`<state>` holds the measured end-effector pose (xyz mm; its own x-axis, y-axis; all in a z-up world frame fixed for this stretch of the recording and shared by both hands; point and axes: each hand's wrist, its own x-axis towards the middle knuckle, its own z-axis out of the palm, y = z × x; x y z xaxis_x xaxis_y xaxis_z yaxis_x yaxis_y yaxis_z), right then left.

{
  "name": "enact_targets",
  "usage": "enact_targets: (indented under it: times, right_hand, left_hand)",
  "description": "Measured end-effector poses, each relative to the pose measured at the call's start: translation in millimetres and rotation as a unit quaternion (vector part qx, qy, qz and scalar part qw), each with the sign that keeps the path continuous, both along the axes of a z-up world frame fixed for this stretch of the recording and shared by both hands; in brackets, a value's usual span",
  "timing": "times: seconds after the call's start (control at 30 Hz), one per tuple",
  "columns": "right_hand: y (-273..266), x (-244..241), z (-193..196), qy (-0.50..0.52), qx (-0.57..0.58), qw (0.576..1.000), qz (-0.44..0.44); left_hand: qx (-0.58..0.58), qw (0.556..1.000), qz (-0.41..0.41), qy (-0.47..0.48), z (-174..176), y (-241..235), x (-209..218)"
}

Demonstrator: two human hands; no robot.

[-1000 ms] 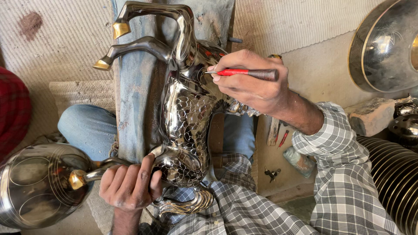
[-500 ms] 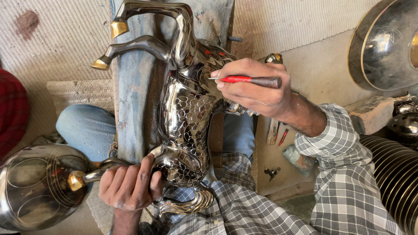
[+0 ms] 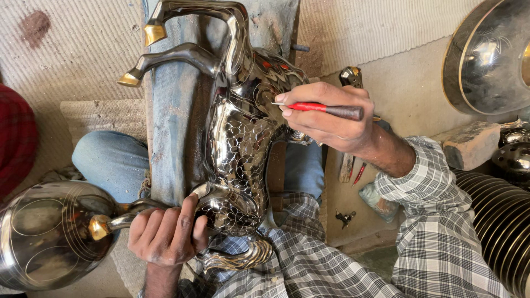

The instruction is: The person uses a small red-handled engraving tool and a wooden mallet to carve scale patterns into the side of a polished metal horse statue. They repeatedly tap the tool to create indentations, then reposition the tool to continue the pattern along the horse's flank.

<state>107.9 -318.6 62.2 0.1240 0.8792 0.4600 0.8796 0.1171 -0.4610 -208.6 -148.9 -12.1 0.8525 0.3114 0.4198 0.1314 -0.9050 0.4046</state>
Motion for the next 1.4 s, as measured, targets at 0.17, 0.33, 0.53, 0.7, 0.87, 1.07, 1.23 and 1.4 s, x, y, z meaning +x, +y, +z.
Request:
enact_targets:
  times: [0.17,0.33,0.53,0.7,0.87,1.07,1.23,1.4]
  right_hand:
    - [-7.3,-5.4,2.0,0.006,-0.009,1.0,-0.008]
    - [-11.6,-10.8,3.3,0.012,-0.019,1.0,-0.021]
    - [-14.5,-15.7,-0.9,0.048,-0.006,0.998,-0.043]
    - [-16.0,-17.4,-2.5,0.034,-0.005,0.998,-0.045]
    - [-23.3,-21.0,-1.8,0.023,-0.019,0.999,-0.045]
    - [-29.3,-13.2,-0.8,0.063,-0.056,0.996,-0.011]
    - [2.6,2.1,-1.6,0.13,-0.056,0.99,0.029]
    - [48.2,6.1,28.2,-0.001,-0.157,0.982,0.1]
  left_hand:
    - [-0.001,1.0,0.0,-0.007,0.4,-0.5,0.8]
    - [-0.003,1.0,0.0,0.005,3.3,0.0,1.9]
    - [-0.006,1.0,-0.002,0.006,4.1,0.1,0.6]
    - [-0.001,1.0,-0.002,-0.007,-1.4,0.6,0.4]
    - [0.008,1.0,-0.005,-0.018,-5.7,0.4,-1.8]
    - [0.006,1.0,-0.009,-0.022,-0.5,2.1,2.7]
    - [-0.005,0.999,-0.023,-0.037,6.3,7.6,9.0]
    - [-0.013,0.998,-0.036,-0.048,6.2,10.0,7.5]
